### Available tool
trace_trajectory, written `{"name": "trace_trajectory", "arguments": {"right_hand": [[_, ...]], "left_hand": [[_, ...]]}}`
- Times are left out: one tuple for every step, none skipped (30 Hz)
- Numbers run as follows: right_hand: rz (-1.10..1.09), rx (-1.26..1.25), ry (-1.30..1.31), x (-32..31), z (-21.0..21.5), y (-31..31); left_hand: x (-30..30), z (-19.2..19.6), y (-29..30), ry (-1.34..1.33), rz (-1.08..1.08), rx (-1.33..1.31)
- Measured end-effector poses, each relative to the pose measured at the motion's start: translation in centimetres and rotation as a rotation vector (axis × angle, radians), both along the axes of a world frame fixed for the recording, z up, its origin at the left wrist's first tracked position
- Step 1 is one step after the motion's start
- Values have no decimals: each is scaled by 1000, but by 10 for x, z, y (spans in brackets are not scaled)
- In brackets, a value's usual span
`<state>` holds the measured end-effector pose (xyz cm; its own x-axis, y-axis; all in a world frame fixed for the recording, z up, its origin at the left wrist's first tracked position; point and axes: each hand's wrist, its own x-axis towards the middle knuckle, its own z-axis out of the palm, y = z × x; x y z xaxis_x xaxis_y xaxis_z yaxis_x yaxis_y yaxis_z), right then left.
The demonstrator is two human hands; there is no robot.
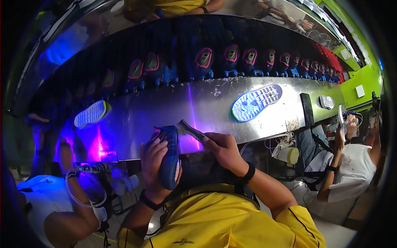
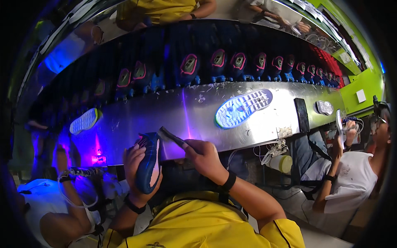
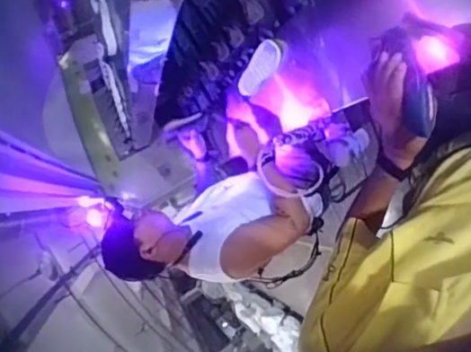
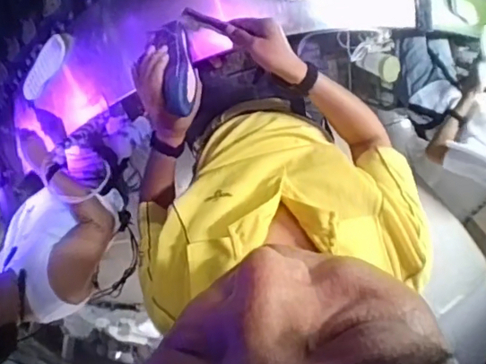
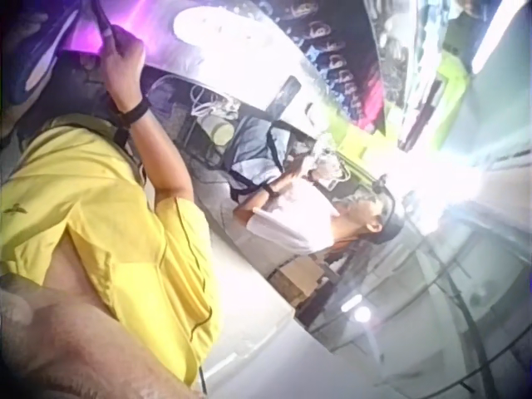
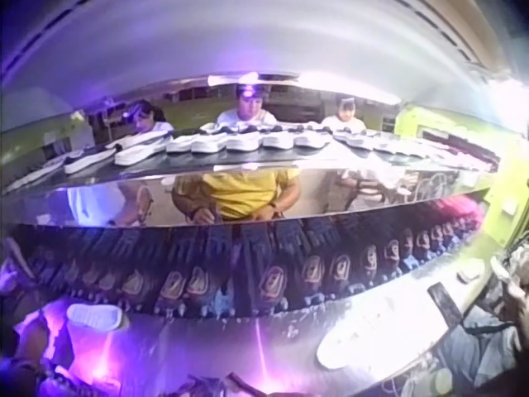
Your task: The worker uses a brush to apply a layer of adhesive or primer to the upper edges and bonding surfaces of athletic shoe components on an assembly line.
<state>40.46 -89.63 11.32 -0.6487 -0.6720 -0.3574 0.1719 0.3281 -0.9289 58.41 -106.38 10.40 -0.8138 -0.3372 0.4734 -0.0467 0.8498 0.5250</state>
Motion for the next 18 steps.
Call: {"name": "trace_trajectory", "arguments": {"right_hand": [[6,4,12,2,-1,-2],[9,15,24,5,-4,-2],[13,22,39,8,-10,-3],[15,30,53,10,-13,-3],[14,24,41,13,-13,-2],[14,17,29,17,-12,-1],[13,9,17,20,-11,1],[25,-28,39,21,-12,3],[35,-65,58,24,-14,6],[43,-102,78,25,-14,8],[49,-91,27,26,-14,11],[56,-81,-26,27,-14,13],[62,-72,-78,27,-14,16],[55,-84,-170,28,-10,19],[51,-99,-264,28,-4,22],[46,-113,-358,27,3,25],[66,-108,-339,26,8,28],[84,-99,-321,25,12,31]], "left_hand": [[2,0,0,-5,-3,-6],[4,-2,1,1,-2,3],[5,-4,1,8,0,8],[6,-6,0,15,1,14],[6,-7,0,26,1,21],[6,-7,0,36,2,25],[7,-8,0,47,2,29],[7,-9,0,53,3,32],[8,-9,-1,57,1,35],[8,-9,-1,61,-1,39],[8,-8,-1,56,4,37],[8,-7,-1,51,9,34],[8,-6,-1,46,14,31],[8,-4,-1,40,13,25],[9,-3,0,32,16,17],[9,-2,0,24,18,10],[8,1,0,12,20,2],[7,4,1,-1,22,-2]]}}
